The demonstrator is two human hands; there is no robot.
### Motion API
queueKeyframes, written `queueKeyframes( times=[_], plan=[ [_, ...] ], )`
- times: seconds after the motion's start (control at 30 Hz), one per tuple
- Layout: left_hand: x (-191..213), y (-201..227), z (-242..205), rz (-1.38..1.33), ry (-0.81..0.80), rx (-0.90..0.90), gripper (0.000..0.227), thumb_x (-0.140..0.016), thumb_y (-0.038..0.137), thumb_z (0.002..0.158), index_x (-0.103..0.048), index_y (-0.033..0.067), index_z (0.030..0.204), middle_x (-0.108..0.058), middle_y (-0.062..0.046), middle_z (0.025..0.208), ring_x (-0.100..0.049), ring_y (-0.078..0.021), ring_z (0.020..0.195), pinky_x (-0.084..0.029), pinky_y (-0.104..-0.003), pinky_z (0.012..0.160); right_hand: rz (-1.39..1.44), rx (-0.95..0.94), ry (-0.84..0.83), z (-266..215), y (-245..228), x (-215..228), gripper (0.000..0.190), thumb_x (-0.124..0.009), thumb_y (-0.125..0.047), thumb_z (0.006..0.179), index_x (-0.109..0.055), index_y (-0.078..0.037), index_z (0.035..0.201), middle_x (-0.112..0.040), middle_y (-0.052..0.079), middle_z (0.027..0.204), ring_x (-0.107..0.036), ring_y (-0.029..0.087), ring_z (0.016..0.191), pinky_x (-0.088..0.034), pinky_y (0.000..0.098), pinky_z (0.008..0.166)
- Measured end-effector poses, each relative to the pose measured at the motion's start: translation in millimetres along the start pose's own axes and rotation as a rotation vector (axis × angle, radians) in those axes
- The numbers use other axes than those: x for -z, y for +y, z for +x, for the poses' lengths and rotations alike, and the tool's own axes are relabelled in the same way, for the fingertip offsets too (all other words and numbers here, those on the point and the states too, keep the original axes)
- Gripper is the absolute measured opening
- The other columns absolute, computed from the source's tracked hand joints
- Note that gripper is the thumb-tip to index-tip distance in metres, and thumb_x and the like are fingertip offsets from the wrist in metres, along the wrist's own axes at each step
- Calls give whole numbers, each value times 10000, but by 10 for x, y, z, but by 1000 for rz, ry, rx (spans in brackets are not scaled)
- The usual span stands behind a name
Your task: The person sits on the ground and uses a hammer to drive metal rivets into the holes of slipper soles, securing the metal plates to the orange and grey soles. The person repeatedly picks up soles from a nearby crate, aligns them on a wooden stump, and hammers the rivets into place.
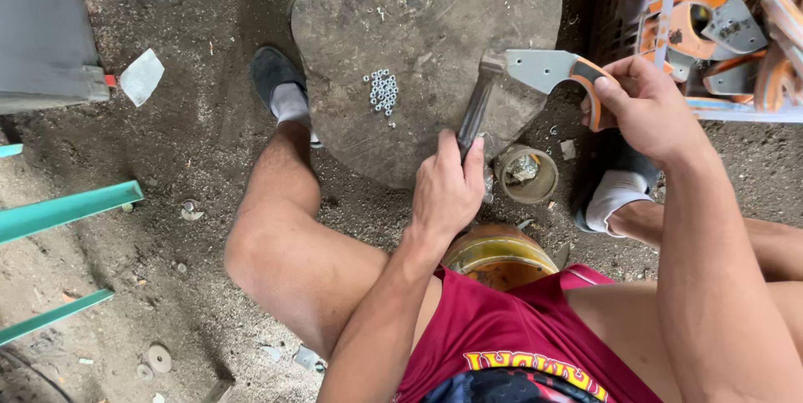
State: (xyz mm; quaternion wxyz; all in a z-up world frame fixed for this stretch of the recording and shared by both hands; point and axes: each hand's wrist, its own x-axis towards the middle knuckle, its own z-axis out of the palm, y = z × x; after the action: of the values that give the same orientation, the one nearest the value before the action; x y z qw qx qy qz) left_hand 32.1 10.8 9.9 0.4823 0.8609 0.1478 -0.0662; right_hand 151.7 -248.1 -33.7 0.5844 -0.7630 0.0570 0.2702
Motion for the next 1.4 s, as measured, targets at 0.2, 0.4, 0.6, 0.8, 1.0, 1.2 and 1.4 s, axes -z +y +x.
queueKeyframes(
  times=[0.2,0.4,0.6,0.8,1.0,1.2,1.4],
  plan=[
    [-129,-49,53,148,5,-101,312,-526,329,1064,-492,19,1058,-663,-260,655,-676,-497,633,-517,-591,548,-71,-47,-14,17,-118,-8,297,-563,-210,1079,-521,25,1254,-695,118,952,-679,184,757,-584,357,703],
    [-120,-30,62,220,17,-5,341,-501,346,1067,-482,6,1049,-670,-262,660,-683,-495,631,-532,-593,558,-547,272,147,-106,-661,-71,423,-720,-223,1010,-601,50,1310,-693,165,1131,-673,220,948,-556,368,761],
    [67,-8,98,152,114,-5,331,-496,346,1067,-505,15,1049,-667,-268,677,-686,-496,644,-523,-585,546,-637,132,107,-61,-729,-345,427,-700,-136,1026,-693,-106,1452,-786,152,985,-732,202,860,-564,331,852],
    [2,52,61,61,99,-27,334,-507,359,1066,-516,26,1036,-668,-265,673,-689,-504,676,-516,-591,562,-489,396,287,65,-305,-578,383,-835,-137,920,-652,73,1183,-725,159,969,-702,219,845,-572,348,729],
    [68,-14,86,139,3,67,354,-504,372,1042,-525,19,1035,-674,-295,695,-680,-529,701,-520,-624,611,171,85,469,580,355,-171,233,-729,-178,1071,-656,42,1094,-745,102,933,-711,189,785,-602,348,719],
    [-13,-10,93,208,3,95,460,-504,360,1045,-497,-73,1202,-656,-344,732,-670,-549,736,-531,-635,630,-589,-76,173,990,1601,-230,472,-782,-166,840,-672,7,1265,-742,223,1079,-713,337,914,-571,433,776],
    [24,-9,73,195,-10,88,437,-516,352,1044,-510,-69,1161,-665,-334,721,-670,-541,718,-521,-626,600,-890,-651,221,826,2342,-358,760,-813,-474,821,-550,3,1352,-596,278,1331,-633,435,1171,-529,506,953]
  ],
)
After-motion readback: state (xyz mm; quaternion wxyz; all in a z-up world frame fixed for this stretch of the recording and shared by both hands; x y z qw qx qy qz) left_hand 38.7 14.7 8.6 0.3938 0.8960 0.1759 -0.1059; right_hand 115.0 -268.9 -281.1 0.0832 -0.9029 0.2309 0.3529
